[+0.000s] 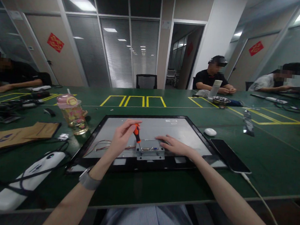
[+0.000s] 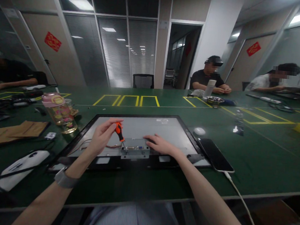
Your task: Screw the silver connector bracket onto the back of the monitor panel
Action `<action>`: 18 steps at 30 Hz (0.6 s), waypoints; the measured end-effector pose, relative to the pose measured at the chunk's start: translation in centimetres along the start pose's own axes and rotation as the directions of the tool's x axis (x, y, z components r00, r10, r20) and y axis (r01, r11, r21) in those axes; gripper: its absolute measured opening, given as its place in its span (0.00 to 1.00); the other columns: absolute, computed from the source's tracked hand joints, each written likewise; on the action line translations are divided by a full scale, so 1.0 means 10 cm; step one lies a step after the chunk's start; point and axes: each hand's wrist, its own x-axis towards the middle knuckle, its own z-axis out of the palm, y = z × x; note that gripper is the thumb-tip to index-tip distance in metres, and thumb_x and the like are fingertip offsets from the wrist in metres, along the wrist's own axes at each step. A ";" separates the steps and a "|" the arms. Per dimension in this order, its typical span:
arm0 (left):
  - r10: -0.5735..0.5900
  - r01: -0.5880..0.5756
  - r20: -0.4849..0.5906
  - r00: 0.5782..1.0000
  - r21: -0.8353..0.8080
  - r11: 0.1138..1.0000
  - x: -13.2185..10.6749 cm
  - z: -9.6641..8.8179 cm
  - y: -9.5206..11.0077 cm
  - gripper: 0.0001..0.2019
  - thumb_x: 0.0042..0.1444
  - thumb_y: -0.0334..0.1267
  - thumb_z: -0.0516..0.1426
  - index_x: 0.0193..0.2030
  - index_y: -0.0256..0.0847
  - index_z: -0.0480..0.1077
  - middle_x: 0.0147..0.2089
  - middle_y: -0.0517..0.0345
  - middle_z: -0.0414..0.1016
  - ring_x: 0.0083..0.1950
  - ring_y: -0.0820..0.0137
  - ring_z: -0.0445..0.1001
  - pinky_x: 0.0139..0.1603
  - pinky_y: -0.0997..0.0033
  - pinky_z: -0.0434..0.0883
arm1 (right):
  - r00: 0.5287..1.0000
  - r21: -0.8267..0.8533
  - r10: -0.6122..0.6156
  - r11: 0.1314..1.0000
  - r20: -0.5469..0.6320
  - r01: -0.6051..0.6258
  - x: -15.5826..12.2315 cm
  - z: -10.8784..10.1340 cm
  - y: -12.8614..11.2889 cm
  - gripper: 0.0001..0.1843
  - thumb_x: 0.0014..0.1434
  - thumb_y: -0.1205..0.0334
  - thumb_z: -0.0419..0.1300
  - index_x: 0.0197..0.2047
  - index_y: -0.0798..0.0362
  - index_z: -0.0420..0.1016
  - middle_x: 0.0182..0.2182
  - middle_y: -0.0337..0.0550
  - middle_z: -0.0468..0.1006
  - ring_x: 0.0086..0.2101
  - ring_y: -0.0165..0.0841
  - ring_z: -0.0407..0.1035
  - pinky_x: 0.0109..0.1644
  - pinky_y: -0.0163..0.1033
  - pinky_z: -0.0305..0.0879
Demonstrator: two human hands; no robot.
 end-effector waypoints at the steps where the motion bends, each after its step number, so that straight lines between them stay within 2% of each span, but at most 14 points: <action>1: -0.021 0.022 0.018 1.000 -0.066 0.998 0.00 0.00 0.00 0.13 0.59 0.39 0.52 0.47 0.40 0.71 0.40 0.53 0.72 0.41 0.69 0.71 0.45 0.67 0.68 | 1.000 0.000 -0.001 1.000 0.000 0.001 0.00 0.00 -0.01 0.28 0.63 0.46 0.43 0.62 0.50 0.57 0.60 0.42 0.62 0.60 0.42 0.52 0.65 0.50 0.41; 4: -0.047 0.055 0.051 0.998 -0.171 0.984 -0.01 0.00 -0.01 0.14 0.60 0.40 0.50 0.48 0.39 0.71 0.43 0.50 0.72 0.43 0.66 0.71 0.45 0.64 0.69 | 1.000 -0.004 0.006 1.000 0.001 -0.006 -0.01 -0.01 -0.02 0.29 0.63 0.46 0.43 0.62 0.51 0.57 0.60 0.43 0.61 0.60 0.43 0.51 0.64 0.51 0.42; 8: 0.025 -0.024 -0.013 1.000 0.048 0.999 0.00 -0.01 -0.01 0.10 0.56 0.40 0.56 0.41 0.40 0.75 0.42 0.52 0.69 0.45 0.68 0.69 0.45 0.70 0.68 | 1.000 -0.006 0.010 1.000 0.001 -0.010 0.00 0.00 0.02 0.30 0.63 0.45 0.43 0.62 0.51 0.57 0.60 0.43 0.61 0.60 0.44 0.50 0.64 0.51 0.43; 10: 0.036 -0.034 -0.026 0.999 0.094 0.995 0.00 -0.01 -0.01 0.10 0.56 0.39 0.56 0.42 0.41 0.75 0.40 0.54 0.69 0.43 0.69 0.69 0.46 0.70 0.68 | 1.000 -0.008 -0.004 1.000 -0.003 0.004 0.01 0.01 0.04 0.29 0.63 0.45 0.43 0.62 0.51 0.58 0.60 0.44 0.62 0.60 0.43 0.52 0.65 0.51 0.42; 13: -0.018 0.018 0.005 1.000 -0.066 0.998 0.00 0.00 -0.02 0.14 0.59 0.40 0.52 0.48 0.39 0.71 0.39 0.52 0.72 0.41 0.69 0.71 0.45 0.66 0.70 | 0.999 -0.010 -0.036 0.999 -0.008 0.036 0.03 0.03 0.05 0.28 0.63 0.47 0.43 0.62 0.53 0.58 0.59 0.44 0.63 0.59 0.40 0.55 0.65 0.49 0.39; 15: -0.046 0.054 0.044 0.998 -0.197 0.979 0.00 0.01 -0.03 0.15 0.59 0.39 0.51 0.50 0.39 0.70 0.43 0.50 0.73 0.44 0.67 0.72 0.47 0.63 0.71 | 0.999 -0.011 -0.042 0.999 -0.010 0.042 0.03 0.03 0.05 0.28 0.64 0.48 0.43 0.62 0.53 0.58 0.59 0.44 0.63 0.59 0.39 0.55 0.66 0.48 0.38; 18: -0.053 0.073 0.081 0.995 -0.268 0.961 0.00 0.02 -0.02 0.15 0.59 0.39 0.51 0.51 0.39 0.69 0.48 0.48 0.72 0.50 0.63 0.70 0.51 0.59 0.70 | 0.999 -0.014 -0.043 0.999 -0.011 0.043 0.03 0.03 0.04 0.27 0.64 0.48 0.43 0.62 0.52 0.58 0.59 0.44 0.63 0.59 0.39 0.55 0.66 0.48 0.37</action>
